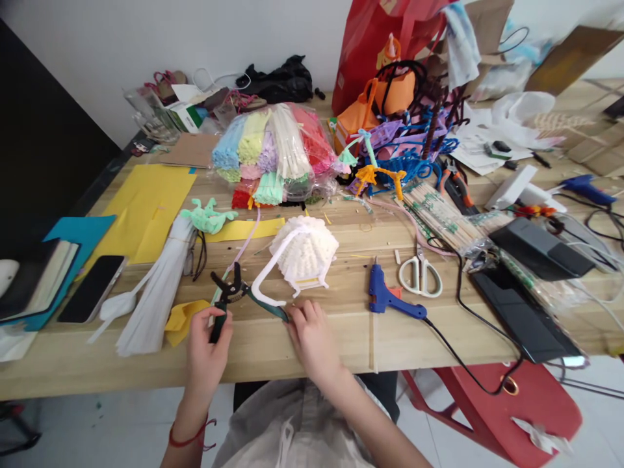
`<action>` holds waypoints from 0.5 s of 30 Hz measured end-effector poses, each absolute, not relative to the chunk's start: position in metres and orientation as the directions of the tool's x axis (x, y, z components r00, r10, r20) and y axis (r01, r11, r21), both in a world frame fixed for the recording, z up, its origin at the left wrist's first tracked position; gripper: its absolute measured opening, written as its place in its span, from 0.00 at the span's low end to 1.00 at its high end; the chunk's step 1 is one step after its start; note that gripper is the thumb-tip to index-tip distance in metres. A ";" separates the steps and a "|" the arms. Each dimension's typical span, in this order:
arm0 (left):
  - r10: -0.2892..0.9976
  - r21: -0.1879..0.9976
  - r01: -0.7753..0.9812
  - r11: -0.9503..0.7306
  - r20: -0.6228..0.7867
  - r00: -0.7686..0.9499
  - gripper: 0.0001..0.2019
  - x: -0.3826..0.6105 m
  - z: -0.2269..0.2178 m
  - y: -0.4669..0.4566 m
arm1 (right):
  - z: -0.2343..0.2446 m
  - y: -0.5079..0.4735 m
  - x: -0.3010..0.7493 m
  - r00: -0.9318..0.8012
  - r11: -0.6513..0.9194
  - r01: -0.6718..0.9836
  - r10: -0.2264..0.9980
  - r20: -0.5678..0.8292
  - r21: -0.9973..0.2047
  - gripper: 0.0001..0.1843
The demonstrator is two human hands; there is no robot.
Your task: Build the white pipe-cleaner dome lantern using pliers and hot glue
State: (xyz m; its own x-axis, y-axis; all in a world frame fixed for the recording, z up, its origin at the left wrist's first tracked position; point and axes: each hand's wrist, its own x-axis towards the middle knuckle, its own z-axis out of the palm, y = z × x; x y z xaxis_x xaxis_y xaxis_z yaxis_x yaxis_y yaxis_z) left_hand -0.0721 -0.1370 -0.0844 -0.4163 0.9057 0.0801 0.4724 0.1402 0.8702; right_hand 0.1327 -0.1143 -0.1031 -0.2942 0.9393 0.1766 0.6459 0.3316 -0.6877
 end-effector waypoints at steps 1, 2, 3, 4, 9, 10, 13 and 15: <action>0.898 0.886 0.442 0.142 0.072 -0.434 0.09 -0.073 -0.081 -0.137 | -0.102 -0.113 0.133 -0.290 0.332 0.640 0.939 0.183 -0.693 0.10; 0.891 0.907 0.393 0.151 0.047 -0.451 0.10 -0.074 -0.078 -0.137 | -0.100 -0.111 0.133 -0.291 0.337 0.634 0.938 0.188 -0.696 0.11; 0.887 0.930 0.328 0.165 0.005 -0.462 0.12 -0.075 -0.075 -0.137 | -0.097 -0.110 0.133 -0.294 0.343 0.621 0.935 0.196 -0.705 0.12; 0.885 0.951 0.248 0.183 -0.050 -0.463 0.14 -0.077 -0.071 -0.136 | -0.092 -0.109 0.133 -0.296 0.349 0.594 0.932 0.207 -0.725 0.13; 0.908 0.963 -0.059 0.262 -0.267 -0.323 0.21 -0.086 -0.060 -0.137 | -0.056 -0.101 0.122 -0.344 0.176 0.233 0.935 0.088 -0.956 0.19; 0.914 0.959 -0.076 0.272 -0.282 -0.293 0.20 -0.088 -0.059 -0.137 | -0.049 -0.099 0.118 -0.382 0.066 0.137 0.924 0.009 -0.988 0.21; 0.931 0.959 -0.041 0.281 -0.283 -0.232 0.18 -0.091 -0.056 -0.140 | -0.037 -0.089 0.102 -0.484 -0.283 -0.142 0.856 -0.183 -0.949 0.26; 0.943 0.964 0.039 0.264 -0.250 -0.222 0.16 -0.092 -0.055 -0.141 | -0.036 -0.085 0.094 -0.505 -0.413 -0.256 0.828 -0.243 -0.874 0.28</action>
